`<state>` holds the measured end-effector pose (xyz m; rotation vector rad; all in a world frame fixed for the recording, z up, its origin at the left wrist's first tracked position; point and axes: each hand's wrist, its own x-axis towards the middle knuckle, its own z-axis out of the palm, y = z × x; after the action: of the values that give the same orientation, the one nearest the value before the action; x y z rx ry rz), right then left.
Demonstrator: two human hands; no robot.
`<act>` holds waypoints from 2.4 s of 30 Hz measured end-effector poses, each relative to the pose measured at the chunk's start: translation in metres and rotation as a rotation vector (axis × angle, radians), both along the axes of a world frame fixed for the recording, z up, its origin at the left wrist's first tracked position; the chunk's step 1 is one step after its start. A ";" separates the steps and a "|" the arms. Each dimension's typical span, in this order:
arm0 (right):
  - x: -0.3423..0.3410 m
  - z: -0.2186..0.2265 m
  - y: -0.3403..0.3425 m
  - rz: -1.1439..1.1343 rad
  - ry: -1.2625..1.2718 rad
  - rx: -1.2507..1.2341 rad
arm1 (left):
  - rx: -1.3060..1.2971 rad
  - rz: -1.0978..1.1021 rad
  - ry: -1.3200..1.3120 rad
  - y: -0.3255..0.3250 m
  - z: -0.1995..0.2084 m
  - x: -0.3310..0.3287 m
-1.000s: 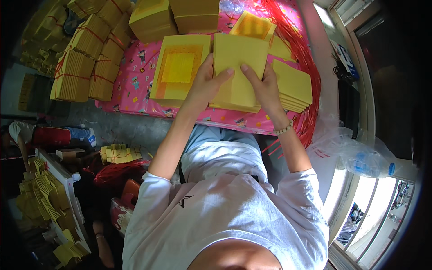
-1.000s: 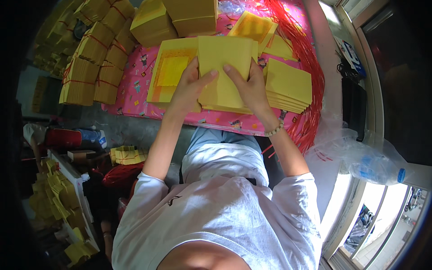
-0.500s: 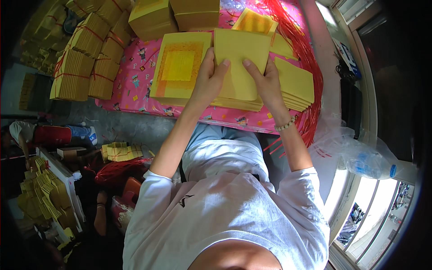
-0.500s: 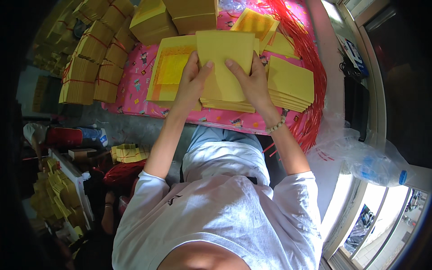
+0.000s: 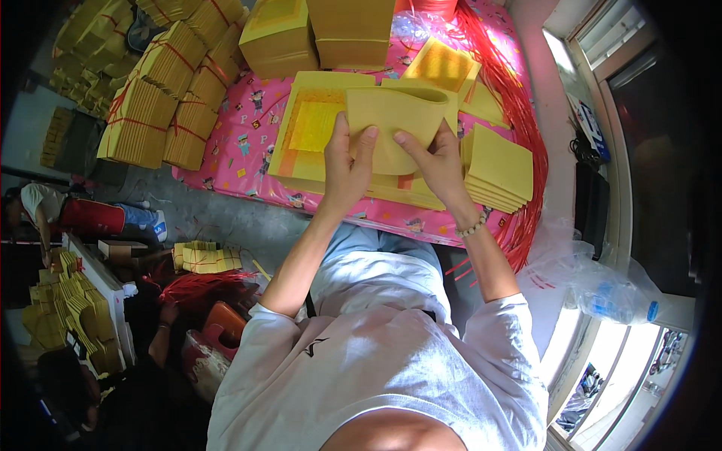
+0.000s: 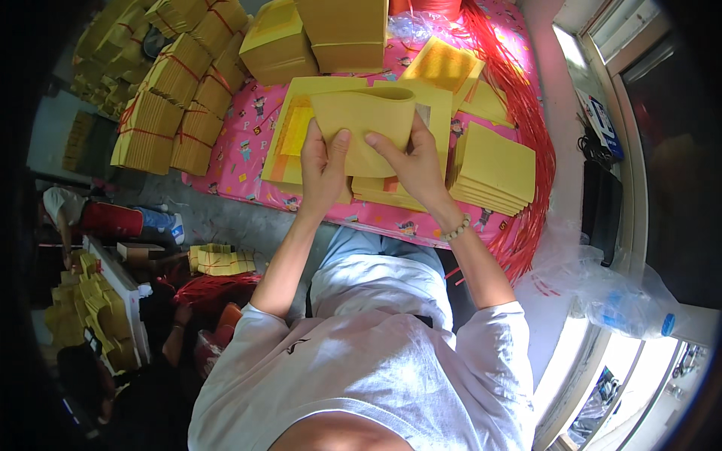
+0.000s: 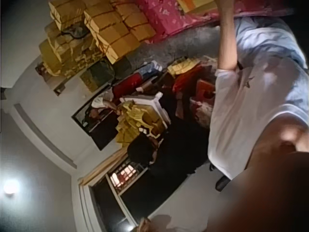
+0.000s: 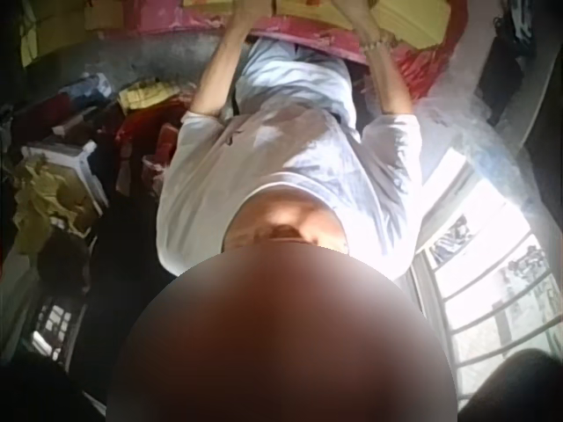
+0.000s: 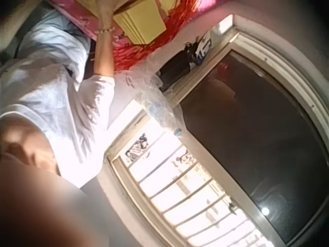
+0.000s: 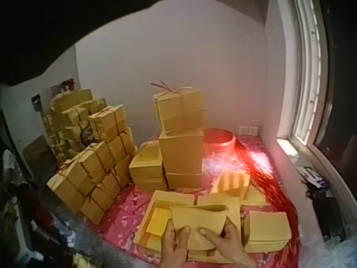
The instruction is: Folding and stacking yellow joss papers on a workspace.
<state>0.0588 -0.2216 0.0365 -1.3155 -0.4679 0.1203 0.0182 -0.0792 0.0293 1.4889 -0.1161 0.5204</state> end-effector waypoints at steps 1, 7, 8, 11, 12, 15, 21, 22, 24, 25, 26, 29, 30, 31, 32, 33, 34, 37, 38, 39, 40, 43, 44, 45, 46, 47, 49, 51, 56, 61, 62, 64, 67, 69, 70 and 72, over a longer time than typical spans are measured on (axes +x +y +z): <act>0.002 0.000 0.006 0.017 -0.010 0.010 | 0.024 0.044 -0.035 0.006 -0.002 0.001; 0.018 -0.003 0.047 0.076 -0.218 -0.130 | 0.053 0.136 -0.100 0.046 -0.002 0.000; 0.017 0.000 0.055 0.100 -0.183 -0.109 | -0.003 0.125 -0.101 0.051 -0.004 0.000; 0.022 -0.012 0.067 0.155 -0.171 -0.144 | -0.030 0.146 -0.096 0.060 -0.012 -0.001; 0.022 -0.014 0.069 0.159 -0.169 -0.143 | -0.029 0.150 -0.094 0.062 -0.016 -0.001; 0.021 -0.019 0.071 0.155 -0.195 -0.155 | -0.016 0.140 -0.097 0.066 -0.025 0.000; 0.024 -0.023 0.071 0.164 -0.142 -0.134 | -0.041 0.149 -0.090 0.062 -0.026 0.003; 0.024 -0.022 0.070 0.160 -0.125 -0.148 | -0.037 0.147 -0.096 0.062 -0.025 0.004; 0.025 -0.019 0.070 0.156 -0.105 -0.162 | -0.033 0.145 -0.100 0.064 -0.021 0.006; 0.027 -0.019 0.069 0.165 -0.091 -0.114 | -0.055 0.120 -0.084 0.065 -0.019 0.007; 0.030 -0.018 0.069 0.173 -0.077 -0.067 | -0.076 0.094 -0.069 0.065 -0.015 0.009; 0.034 -0.014 0.064 0.129 -0.054 -0.096 | -0.112 0.008 0.053 0.066 -0.002 0.012; 0.033 -0.011 0.060 0.132 -0.049 -0.097 | -0.114 0.010 0.057 0.066 0.002 0.013; 0.032 -0.007 0.056 0.127 -0.012 -0.124 | -0.134 -0.013 0.137 0.064 0.007 0.014; 0.030 -0.002 0.052 0.124 0.025 -0.150 | -0.154 -0.036 0.216 0.063 0.010 0.015; 0.031 -0.002 0.049 0.127 0.029 -0.152 | -0.156 -0.034 0.220 0.063 0.012 0.017; 0.032 -0.002 0.047 0.133 0.059 -0.130 | -0.158 -0.074 0.242 0.063 0.012 0.019; 0.034 -0.002 0.039 0.136 0.119 -0.105 | -0.146 -0.108 0.311 0.058 0.016 0.025; 0.034 -0.002 0.037 0.129 0.147 -0.099 | -0.130 -0.102 0.356 0.055 0.016 0.026; 0.034 -0.001 0.035 0.130 0.150 -0.100 | -0.132 -0.101 0.358 0.054 0.015 0.027; 0.034 0.000 0.034 0.141 0.171 -0.073 | -0.127 -0.119 0.364 0.052 0.015 0.028; 0.035 0.000 0.031 0.147 0.204 -0.047 | -0.126 -0.133 0.382 0.049 0.014 0.032; 0.035 0.001 0.031 0.143 0.216 -0.049 | -0.130 -0.129 0.394 0.048 0.014 0.032; 0.034 0.003 0.030 0.143 0.214 -0.048 | -0.129 -0.128 0.391 0.046 0.014 0.032; 0.031 0.006 0.028 0.116 0.170 -0.102 | -0.137 -0.118 0.394 0.044 0.014 0.030; 0.029 0.010 0.026 0.087 0.122 -0.155 | -0.142 -0.109 0.392 0.041 0.016 0.029; 0.027 0.003 0.022 0.053 0.056 -0.155 | -0.144 -0.093 0.323 0.031 0.015 0.025; 0.022 0.001 0.018 0.023 -0.013 -0.152 | -0.146 -0.073 0.252 0.021 0.014 0.019; -0.001 0.013 0.005 -0.005 0.002 -0.121 | -0.120 -0.027 0.055 0.002 0.008 0.003; -0.009 0.013 -0.007 -0.014 -0.017 -0.130 | -0.113 -0.042 0.004 -0.010 0.011 -0.006; -0.011 0.014 -0.009 -0.015 0.011 -0.100 | -0.113 -0.050 0.001 -0.012 0.013 -0.007; -0.012 0.014 -0.011 -0.023 0.038 -0.070 | -0.175 -0.061 0.014 -0.016 0.018 -0.009; -0.013 0.011 -0.015 -0.096 0.089 -0.041 | -0.105 -0.060 0.036 -0.014 0.013 -0.007; -0.015 0.012 -0.017 -0.107 0.140 -0.046 | -0.166 -0.101 0.083 -0.014 0.016 -0.009; -0.015 0.012 -0.019 -0.113 0.139 -0.045 | -0.226 -0.135 0.132 -0.014 0.018 -0.010; -0.015 0.011 -0.023 -0.083 0.171 -0.058 | -0.227 -0.152 0.129 -0.014 0.017 -0.010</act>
<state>0.0435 -0.2443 0.0474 -1.3660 -0.2657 0.1767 0.0083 -0.0929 0.0463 1.2763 -0.0659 0.3031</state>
